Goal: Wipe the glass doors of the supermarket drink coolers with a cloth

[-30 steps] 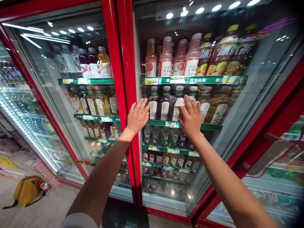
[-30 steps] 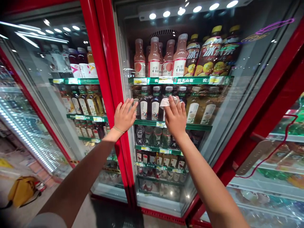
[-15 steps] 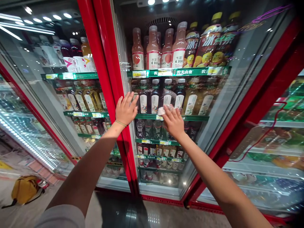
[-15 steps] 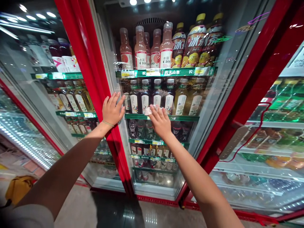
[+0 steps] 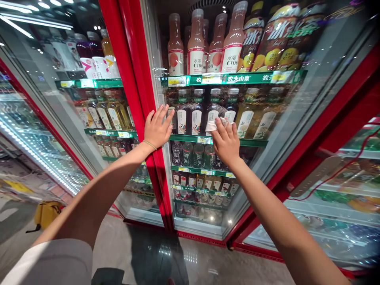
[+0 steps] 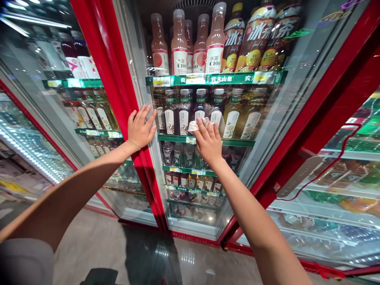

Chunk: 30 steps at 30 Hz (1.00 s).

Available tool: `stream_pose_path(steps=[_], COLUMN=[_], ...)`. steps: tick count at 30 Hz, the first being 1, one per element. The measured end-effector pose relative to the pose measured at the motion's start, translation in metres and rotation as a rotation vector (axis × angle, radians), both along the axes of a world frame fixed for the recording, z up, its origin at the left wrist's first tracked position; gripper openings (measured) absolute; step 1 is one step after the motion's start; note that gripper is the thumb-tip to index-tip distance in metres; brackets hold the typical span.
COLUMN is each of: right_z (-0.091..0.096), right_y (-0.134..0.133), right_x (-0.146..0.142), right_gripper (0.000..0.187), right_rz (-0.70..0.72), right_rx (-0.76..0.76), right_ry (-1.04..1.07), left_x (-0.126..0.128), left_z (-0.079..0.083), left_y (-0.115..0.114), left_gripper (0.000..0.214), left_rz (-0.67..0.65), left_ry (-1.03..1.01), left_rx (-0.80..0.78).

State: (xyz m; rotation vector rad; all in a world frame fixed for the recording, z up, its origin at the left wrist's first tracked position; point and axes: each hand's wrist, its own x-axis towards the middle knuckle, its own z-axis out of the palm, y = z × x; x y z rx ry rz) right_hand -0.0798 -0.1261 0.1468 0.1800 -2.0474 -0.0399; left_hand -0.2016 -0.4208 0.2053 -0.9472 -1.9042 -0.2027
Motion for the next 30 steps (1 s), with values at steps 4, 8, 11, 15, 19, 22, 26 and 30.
stream_pose_path(steps=[4,8,11,15,19,22,26,30], right_z=[0.014,0.030,0.037,0.037,0.034,0.039,0.047,0.046], right_y=[0.006,0.030,0.050,0.051,0.042,0.053,0.085,0.103], right_x=[0.006,0.013,0.016,0.011,0.008,0.014,0.027,0.031], right_gripper=[0.042,0.044,0.046,0.050,0.051,0.053,0.050,0.050], right_rz=[0.041,-0.011,-0.134,-0.160,-0.070,-0.092,-0.162,-0.194], right_rx=[0.091,0.008,-0.135,-0.201,0.007,0.017,-0.061,-0.116], right_ry=[-0.077,0.015,0.198,0.329,0.209,0.211,0.300,0.339], left_x=[0.001,-0.002,-0.004,-0.005,-0.006,-0.007,-0.008,-0.008], left_z=[0.000,-0.002,-0.003,-0.004,-0.005,-0.006,-0.008,-0.009], left_y=[-0.001,-0.001,-0.001,-0.001,-0.001,-0.001,0.000,0.001], left_gripper=[0.062,0.060,0.061,0.065,0.067,0.069,0.071,0.072], left_rz=[0.019,0.028,0.010,-0.004,0.009,0.001,0.016,0.016], left_ry=[0.005,0.061,0.073,0.081,0.136,0.144,0.182,0.211], left_rx=[-0.004,0.004,0.014,0.021,0.025,0.041,0.043,0.049])
